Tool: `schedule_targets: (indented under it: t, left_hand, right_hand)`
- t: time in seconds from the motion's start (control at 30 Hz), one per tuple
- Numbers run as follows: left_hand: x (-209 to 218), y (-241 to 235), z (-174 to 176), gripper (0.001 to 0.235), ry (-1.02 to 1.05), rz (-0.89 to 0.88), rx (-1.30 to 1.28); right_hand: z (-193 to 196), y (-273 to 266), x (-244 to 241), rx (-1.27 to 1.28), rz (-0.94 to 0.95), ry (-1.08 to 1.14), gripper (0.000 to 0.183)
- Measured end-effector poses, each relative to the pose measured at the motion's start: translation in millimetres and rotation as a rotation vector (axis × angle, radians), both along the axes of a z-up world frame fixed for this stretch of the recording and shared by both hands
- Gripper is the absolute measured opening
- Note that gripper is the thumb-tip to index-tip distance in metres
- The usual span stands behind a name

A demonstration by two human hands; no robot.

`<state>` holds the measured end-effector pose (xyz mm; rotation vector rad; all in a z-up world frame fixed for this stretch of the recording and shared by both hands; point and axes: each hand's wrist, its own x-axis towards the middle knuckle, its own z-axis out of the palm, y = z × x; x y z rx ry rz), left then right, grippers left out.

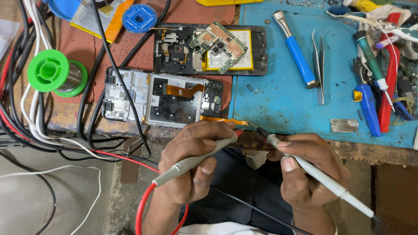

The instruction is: The person disassembles a smartphone, removes a ribbon cable, and uses a screwdriver to adjust internal components. They then use a multimeter to test electrical continuity on the ribbon cable.

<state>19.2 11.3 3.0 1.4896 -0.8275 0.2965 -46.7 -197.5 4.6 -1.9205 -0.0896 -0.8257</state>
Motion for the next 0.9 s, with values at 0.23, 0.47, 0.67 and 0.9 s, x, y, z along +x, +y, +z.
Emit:
schedule_targets:
  t: [0.23, 0.47, 0.67, 0.9]
  left_hand:
    - [-1, -1, -13, 0.025, 0.129, -0.105, -0.157]
    - [-1, -2, -16, 0.023, 0.168, -0.131, -0.198]
    - [-2, -3, -13, 0.022, 0.132, -0.081, -0.147]
    - [1, -3, -7, 0.023, 0.046, 0.004, -0.049]
  right_hand:
    - [3, 1, 1, 0.039, 0.055, -0.005, 0.019]
    - [-1, 1, 0, 0.041, 0.050, -0.003, 0.019]
    - [-1, 1, 0, 0.053, 0.069, -0.003, 0.019]
    - [-4, -2, -1, 0.030, 0.064, -0.005, 0.020]
